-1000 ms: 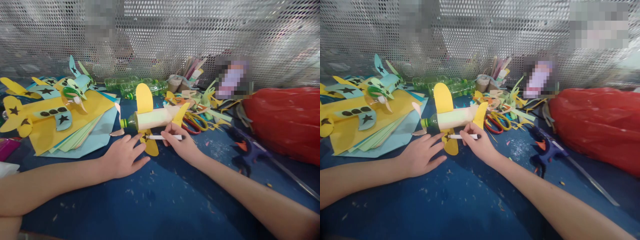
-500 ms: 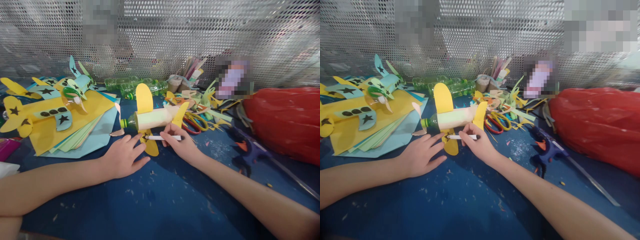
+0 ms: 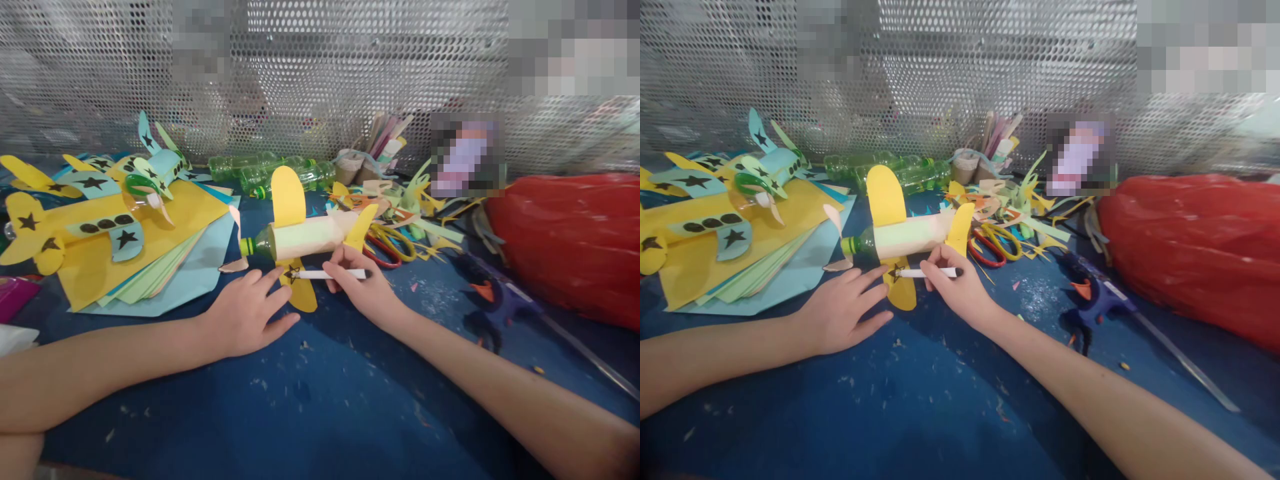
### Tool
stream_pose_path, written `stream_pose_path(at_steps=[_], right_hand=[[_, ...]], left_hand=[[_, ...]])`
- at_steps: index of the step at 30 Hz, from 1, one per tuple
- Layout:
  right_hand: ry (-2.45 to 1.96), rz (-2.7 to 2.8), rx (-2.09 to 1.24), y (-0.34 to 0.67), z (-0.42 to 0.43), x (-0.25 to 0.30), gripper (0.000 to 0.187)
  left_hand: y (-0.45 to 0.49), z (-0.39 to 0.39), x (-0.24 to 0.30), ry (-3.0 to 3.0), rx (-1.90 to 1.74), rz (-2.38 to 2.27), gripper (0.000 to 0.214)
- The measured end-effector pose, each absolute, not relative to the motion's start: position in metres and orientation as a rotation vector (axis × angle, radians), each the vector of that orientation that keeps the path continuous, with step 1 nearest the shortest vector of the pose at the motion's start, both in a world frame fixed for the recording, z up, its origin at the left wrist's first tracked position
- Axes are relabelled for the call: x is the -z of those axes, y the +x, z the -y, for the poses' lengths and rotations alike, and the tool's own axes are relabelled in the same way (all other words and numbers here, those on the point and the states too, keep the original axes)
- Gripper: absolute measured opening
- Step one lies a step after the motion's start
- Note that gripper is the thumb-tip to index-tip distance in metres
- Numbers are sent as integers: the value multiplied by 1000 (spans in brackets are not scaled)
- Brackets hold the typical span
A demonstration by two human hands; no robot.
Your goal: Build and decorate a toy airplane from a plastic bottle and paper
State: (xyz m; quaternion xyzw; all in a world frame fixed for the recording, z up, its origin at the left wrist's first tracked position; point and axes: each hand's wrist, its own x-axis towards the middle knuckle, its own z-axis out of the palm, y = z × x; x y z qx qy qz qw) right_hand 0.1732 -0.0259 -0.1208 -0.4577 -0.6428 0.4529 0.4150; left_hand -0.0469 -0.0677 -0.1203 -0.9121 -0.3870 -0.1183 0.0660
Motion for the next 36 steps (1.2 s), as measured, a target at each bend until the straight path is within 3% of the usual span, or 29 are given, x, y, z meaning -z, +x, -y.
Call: stream_pose_path(at_steps=[8, 36], right_hand=[[-1143, 1581, -1092, 175, 25, 121, 23], [-1184, 1645, -1061, 173, 24, 121, 24]], left_hand=[[-47, 67, 119, -2733, 311, 1160, 47], [-47, 67, 119, -2729, 328, 1152, 47]])
